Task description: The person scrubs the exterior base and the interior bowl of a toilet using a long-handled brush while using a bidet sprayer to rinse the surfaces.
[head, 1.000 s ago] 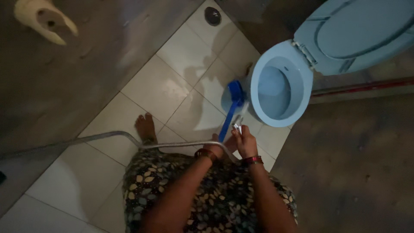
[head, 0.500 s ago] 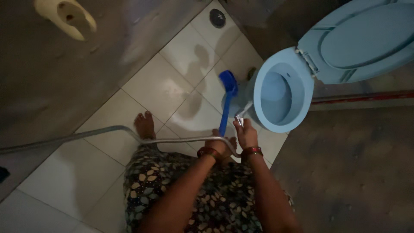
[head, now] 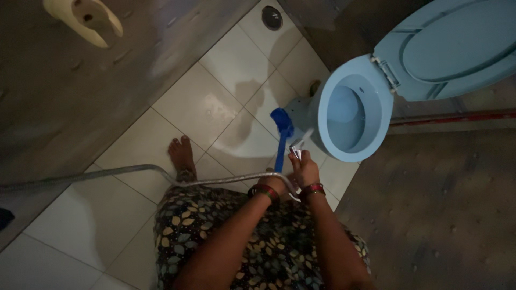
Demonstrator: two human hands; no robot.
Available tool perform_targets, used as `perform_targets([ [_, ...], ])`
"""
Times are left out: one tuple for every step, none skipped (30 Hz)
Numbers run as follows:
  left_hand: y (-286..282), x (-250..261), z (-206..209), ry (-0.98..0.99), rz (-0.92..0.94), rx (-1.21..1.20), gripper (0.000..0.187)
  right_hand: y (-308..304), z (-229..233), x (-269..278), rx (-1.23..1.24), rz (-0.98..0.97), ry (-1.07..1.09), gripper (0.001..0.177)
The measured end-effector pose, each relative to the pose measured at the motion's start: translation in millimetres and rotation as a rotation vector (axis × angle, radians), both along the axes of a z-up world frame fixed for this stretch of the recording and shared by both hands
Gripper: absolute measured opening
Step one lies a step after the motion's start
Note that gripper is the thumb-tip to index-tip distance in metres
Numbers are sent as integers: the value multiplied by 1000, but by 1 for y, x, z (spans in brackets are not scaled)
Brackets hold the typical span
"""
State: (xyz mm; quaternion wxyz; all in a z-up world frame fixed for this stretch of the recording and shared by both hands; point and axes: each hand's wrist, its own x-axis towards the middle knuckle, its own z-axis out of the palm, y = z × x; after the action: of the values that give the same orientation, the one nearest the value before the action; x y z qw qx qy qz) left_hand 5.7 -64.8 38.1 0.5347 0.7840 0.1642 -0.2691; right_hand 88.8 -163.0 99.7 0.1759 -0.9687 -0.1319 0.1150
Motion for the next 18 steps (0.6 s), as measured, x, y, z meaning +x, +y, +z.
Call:
perform_targets([
  [-1, 3, -3, -43, -95, 41, 79, 1, 0, 2, 19, 59, -51, 46],
  [-1, 5, -5, -86, -189, 82, 73, 2, 1, 3, 29, 68, -52, 45],
  [-1, 7, -7, -118, -218, 81, 71, 4, 1, 3, 40, 78, -53, 43],
  [0, 9, -8, -151, -247, 79, 70, 6, 2, 3, 52, 88, -54, 42],
  [0, 8, -7, -181, -279, 77, 68, 7, 3, 4, 37, 73, -43, 43],
  [1, 9, -5, -169, -294, 50, 69, 10, 3, 7, 22, 57, -33, 44],
  [3, 12, -2, -157, -311, 23, 71, 12, 2, 10, 7, 40, -24, 45],
  [5, 14, 2, -145, -327, -3, 72, 14, 0, 12, -24, 46, -34, 45],
  [8, 16, 4, -95, -333, 2, 71, 15, -1, 17, -57, 54, -47, 46],
  [8, 17, 3, -44, -338, 8, 70, 16, -4, 23, -90, 61, -60, 46],
  [4, 18, 0, 6, -344, 13, 69, 16, -6, 30, -84, 83, -73, 46],
  [-1, 24, -8, 40, -347, -61, 67, 16, -7, 37, -77, 105, -87, 46],
  [-10, 31, -20, 76, -350, -135, 65, 16, -8, 44, -72, 125, -100, 46],
  [-19, 35, -34, 113, -354, -208, 63, 16, -8, 50, -85, 134, -117, 46],
  [-28, 36, -51, 40, -355, -182, 60, 19, -6, 57, -96, 147, -137, 46],
  [-35, 36, -64, -33, -356, -155, 58, 24, -4, 63, -107, 159, -157, 46],
  [-41, 36, -75, -108, -355, -128, 55, 29, 0, 68, -122, 132, -142, 46],
  [-47, 35, -85, -182, -352, -101, 53, 32, 5, 71, -136, 105, -127, 46],
])
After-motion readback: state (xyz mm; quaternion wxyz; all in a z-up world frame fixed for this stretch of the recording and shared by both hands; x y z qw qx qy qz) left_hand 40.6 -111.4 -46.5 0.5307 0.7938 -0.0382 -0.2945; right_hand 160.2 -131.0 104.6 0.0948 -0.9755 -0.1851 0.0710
